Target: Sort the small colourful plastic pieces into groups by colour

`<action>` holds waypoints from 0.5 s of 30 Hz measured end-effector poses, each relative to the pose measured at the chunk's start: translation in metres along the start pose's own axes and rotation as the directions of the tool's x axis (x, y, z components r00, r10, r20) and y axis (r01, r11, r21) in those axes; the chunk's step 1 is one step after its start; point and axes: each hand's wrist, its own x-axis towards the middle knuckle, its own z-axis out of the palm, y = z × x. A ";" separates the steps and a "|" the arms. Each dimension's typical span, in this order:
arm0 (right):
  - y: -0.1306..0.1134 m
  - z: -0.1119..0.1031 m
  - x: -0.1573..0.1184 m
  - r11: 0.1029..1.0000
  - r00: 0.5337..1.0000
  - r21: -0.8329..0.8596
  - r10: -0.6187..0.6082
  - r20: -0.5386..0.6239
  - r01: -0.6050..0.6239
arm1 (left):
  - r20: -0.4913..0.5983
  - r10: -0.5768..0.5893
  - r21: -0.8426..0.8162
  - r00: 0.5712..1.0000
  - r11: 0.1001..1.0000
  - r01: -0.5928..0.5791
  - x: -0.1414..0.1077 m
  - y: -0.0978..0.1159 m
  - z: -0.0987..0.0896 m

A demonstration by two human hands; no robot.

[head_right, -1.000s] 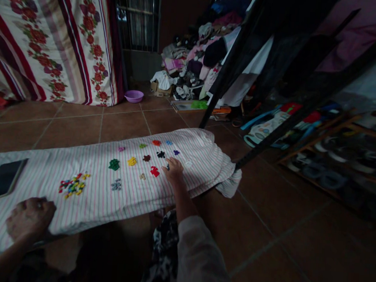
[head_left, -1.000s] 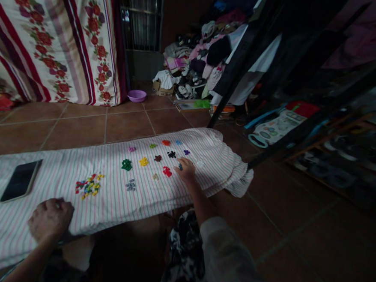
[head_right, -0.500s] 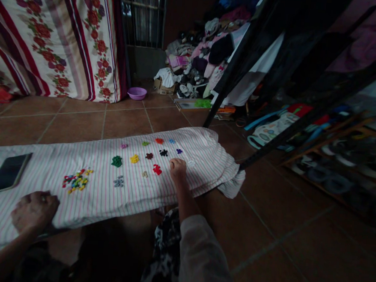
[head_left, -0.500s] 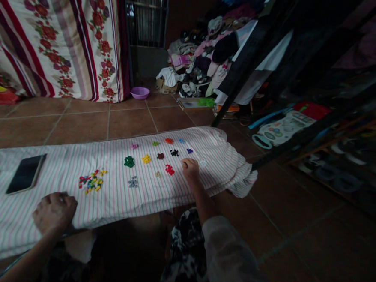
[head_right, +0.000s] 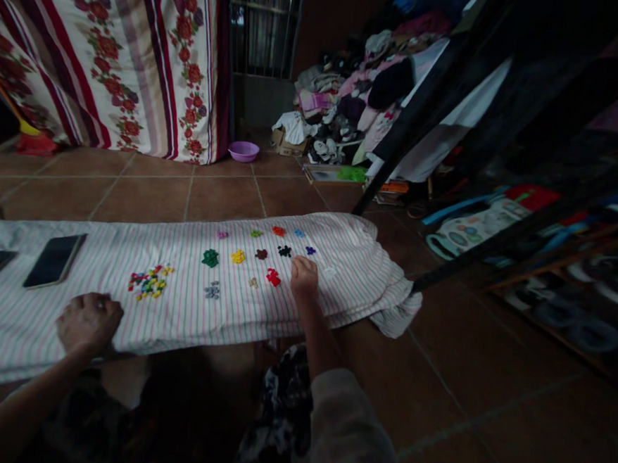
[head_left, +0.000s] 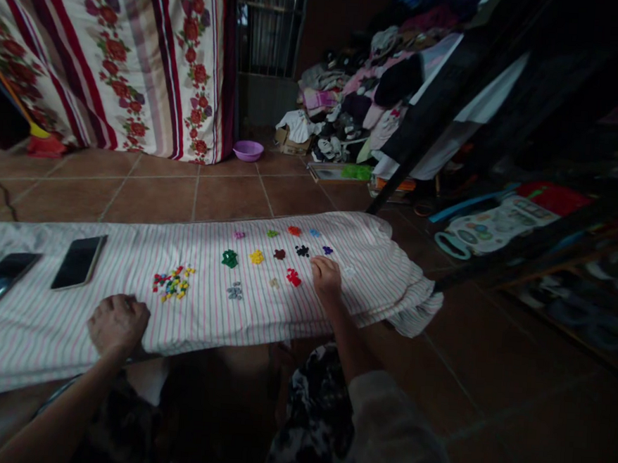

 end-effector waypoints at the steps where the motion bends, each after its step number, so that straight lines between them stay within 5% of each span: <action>1: -0.007 0.001 -0.001 1.000 0.999 0.018 -0.025 0.021 0.025 | 0.003 0.000 -0.004 1.000 1.000 0.000 0.000 -0.001 0.000; 7: -0.052 0.016 -0.019 0.960 0.916 0.171 -0.266 0.301 0.223 | -0.029 0.022 0.004 0.999 1.000 -0.022 0.000 -0.004 0.005; 15: -0.069 0.021 -0.021 0.944 0.818 0.110 -0.326 0.475 0.312 | -0.026 0.012 -0.025 1.000 1.000 -0.012 0.002 -0.008 0.010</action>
